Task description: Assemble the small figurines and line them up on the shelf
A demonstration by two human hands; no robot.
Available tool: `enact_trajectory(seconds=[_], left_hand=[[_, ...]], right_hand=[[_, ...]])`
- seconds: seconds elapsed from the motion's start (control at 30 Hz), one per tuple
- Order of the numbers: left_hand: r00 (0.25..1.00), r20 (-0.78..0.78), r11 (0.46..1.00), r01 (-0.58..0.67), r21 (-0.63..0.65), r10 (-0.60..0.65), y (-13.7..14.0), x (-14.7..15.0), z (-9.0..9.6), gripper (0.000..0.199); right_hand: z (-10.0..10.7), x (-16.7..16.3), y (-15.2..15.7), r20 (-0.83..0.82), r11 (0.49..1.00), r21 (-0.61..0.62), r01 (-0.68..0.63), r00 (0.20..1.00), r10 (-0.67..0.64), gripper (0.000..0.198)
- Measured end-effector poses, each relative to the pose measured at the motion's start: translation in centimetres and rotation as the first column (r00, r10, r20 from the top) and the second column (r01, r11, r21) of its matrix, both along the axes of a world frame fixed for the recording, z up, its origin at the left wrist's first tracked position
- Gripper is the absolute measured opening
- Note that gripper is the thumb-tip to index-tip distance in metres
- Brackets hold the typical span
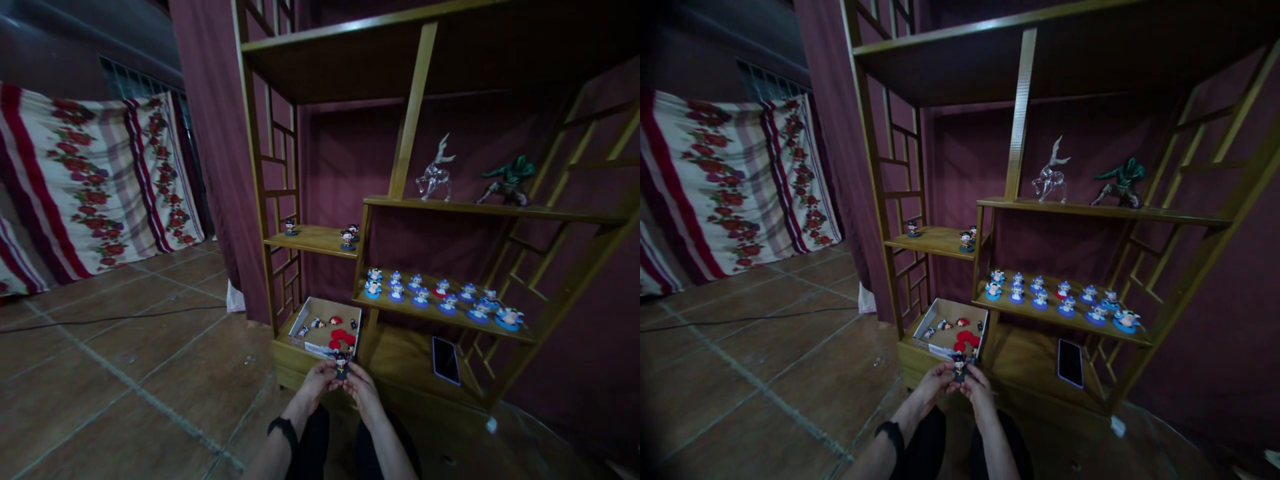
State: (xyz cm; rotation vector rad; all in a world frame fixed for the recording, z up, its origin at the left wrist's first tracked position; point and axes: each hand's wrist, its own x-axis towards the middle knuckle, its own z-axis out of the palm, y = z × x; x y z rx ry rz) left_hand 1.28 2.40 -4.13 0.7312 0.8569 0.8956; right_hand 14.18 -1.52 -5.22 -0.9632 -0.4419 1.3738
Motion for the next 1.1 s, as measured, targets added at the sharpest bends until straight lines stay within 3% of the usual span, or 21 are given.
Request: enact_trajectory(seconds=[0.3, 0.47, 0.77, 1.1], left_hand=[[0.999, 0.012, 0.999, -0.031, 0.021, 0.031, -0.33, 0.01, 0.69, 0.021], [0.999, 0.016, 0.999, 0.027, 0.04, -0.027, -0.38, -0.02, 0.87, 0.029], [0.993, -0.07, 0.982, 0.104, 0.159, -0.094, -0.26, 0.15, 0.52, 0.047], [0.996, -0.056, 0.984, 0.079, 0.157, -0.071, 0.08, 0.25, -0.05, 0.045]], right_hand=[[0.5, -0.04, -0.23, 0.008, 0.999, 0.031, -0.019, 1.0, 0.019, 0.046], [0.04, 0.18, 0.05, 0.022, 0.998, 0.051, -0.028, 0.999, 0.027, 0.047], [0.3, 0.39, 0.05, 0.045, 0.998, 0.057, -0.028, 0.999, 0.025, 0.044], [0.14, 0.44, 0.07, 0.051, 0.998, 0.045, -0.041, 0.998, 0.039, 0.039]])
